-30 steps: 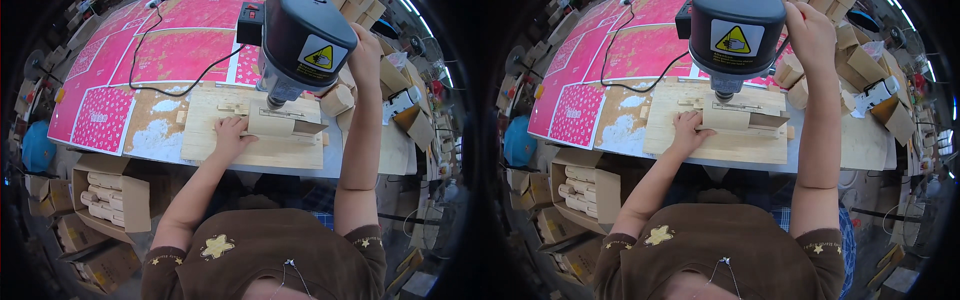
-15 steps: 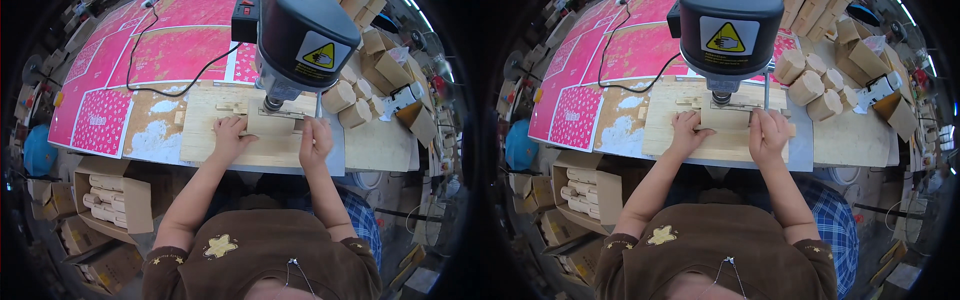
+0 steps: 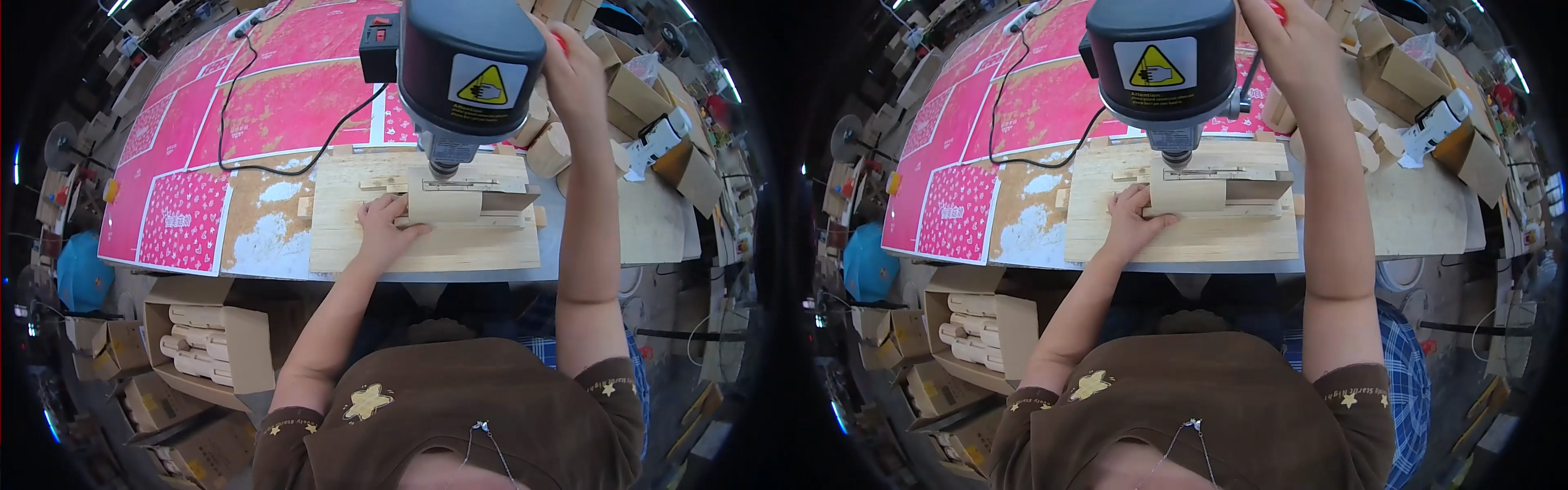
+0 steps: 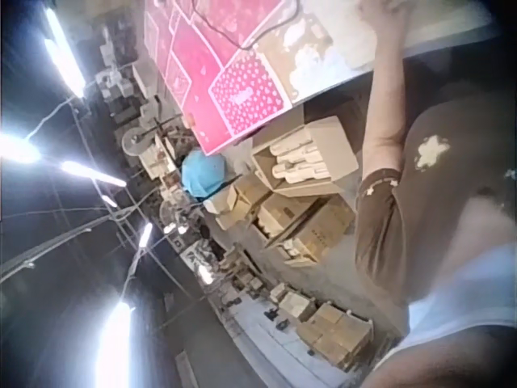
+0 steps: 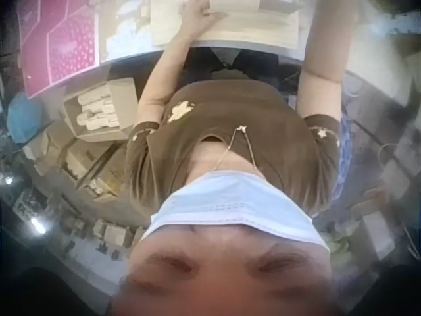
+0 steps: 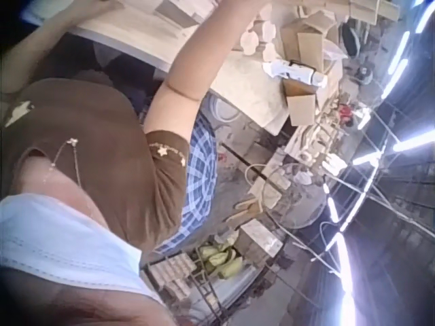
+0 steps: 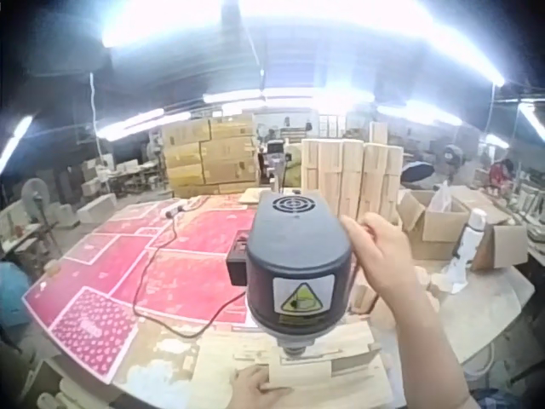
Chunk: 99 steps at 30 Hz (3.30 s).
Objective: Using a drill press to make holes in wood blocks and sorting the blocks.
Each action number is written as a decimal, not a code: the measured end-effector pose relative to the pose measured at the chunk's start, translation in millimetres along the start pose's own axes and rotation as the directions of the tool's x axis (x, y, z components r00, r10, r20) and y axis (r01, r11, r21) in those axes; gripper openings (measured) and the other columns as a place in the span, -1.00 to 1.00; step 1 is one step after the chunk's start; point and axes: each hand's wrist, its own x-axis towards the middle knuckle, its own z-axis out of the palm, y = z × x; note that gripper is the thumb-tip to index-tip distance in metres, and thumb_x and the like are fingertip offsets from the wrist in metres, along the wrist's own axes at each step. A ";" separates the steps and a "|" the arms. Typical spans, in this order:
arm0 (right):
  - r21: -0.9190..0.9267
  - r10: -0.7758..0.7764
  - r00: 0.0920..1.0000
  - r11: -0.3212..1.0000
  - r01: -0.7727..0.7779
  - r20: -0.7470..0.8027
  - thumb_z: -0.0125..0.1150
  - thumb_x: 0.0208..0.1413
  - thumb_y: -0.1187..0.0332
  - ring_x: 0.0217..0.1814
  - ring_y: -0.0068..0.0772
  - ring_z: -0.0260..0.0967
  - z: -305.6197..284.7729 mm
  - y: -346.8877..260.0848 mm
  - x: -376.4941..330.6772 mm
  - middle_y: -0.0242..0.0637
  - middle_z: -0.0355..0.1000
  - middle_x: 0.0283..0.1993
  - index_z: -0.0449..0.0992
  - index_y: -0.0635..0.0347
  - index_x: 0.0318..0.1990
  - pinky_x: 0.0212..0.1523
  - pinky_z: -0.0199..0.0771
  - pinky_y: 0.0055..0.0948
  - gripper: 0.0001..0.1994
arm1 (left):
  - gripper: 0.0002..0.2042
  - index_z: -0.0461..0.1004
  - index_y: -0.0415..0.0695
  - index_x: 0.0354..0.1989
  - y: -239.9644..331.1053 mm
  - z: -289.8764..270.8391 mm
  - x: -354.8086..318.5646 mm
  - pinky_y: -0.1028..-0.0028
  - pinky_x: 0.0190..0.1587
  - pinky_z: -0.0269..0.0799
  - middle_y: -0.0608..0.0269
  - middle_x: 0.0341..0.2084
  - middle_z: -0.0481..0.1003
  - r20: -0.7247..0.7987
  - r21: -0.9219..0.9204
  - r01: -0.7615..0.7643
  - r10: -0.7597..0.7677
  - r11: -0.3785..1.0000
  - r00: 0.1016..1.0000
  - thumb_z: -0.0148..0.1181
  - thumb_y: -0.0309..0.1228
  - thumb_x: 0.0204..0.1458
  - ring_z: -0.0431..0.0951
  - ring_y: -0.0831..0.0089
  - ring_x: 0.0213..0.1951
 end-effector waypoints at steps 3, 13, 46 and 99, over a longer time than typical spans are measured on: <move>0.177 0.356 0.921 0.908 -0.381 0.156 -0.10 0.20 0.27 -0.45 -0.67 0.14 3.4 23.7 2.5 -0.45 0.30 -0.45 0.42 0.30 -0.22 -0.42 0.15 -0.66 -0.74 | -0.68 0.55 0.00 -0.32 3.2 3.0 6.8 0.35 0.02 -0.05 0.43 -0.43 0.42 0.031 -0.053 0.031 -0.030 0.998 0.999 0.38 -0.31 -0.36 0.36 0.47 -0.21; -0.201 0.188 0.722 0.977 -0.069 0.666 0.21 -0.08 0.32 -0.17 -0.10 0.25 -12.9 39.6 -172.2 -0.16 0.36 -0.30 0.36 0.21 -0.20 -0.17 0.25 -0.23 -0.71 | -0.68 0.53 -0.08 -0.35 -28.0 -30.8 -3.6 0.41 -0.12 0.14 0.36 -0.48 0.38 -0.025 -0.250 -0.048 0.043 0.967 0.999 0.38 -0.38 -0.40 0.39 0.44 -0.33; 0.041 0.187 0.646 0.946 -0.320 0.740 0.20 -0.13 0.54 -0.20 -0.11 0.28 -50.2 19.4 -192.9 -0.17 0.34 -0.31 0.39 0.28 -0.24 -0.18 0.28 -0.37 -0.76 | -0.68 0.43 -0.27 -0.56 28.0 -107.8 -48.7 0.64 -0.77 0.13 0.35 -0.78 0.34 0.327 -0.532 0.744 -0.713 0.404 0.620 0.27 -0.21 -0.10 0.19 0.68 -0.82; -0.055 0.148 0.969 0.989 -0.140 0.200 0.06 0.04 0.52 -0.58 -0.27 0.24 -3.2 -27.8 -160.0 -0.20 0.29 -0.56 0.48 0.32 -0.28 -0.53 0.22 -0.45 -0.88 | -0.49 0.44 0.01 -0.11 -40.6 -23.2 -11.1 0.31 -0.21 0.09 0.34 -0.52 0.30 -0.060 0.065 -0.132 0.136 0.989 0.989 0.35 -0.28 -0.38 0.31 0.31 -0.35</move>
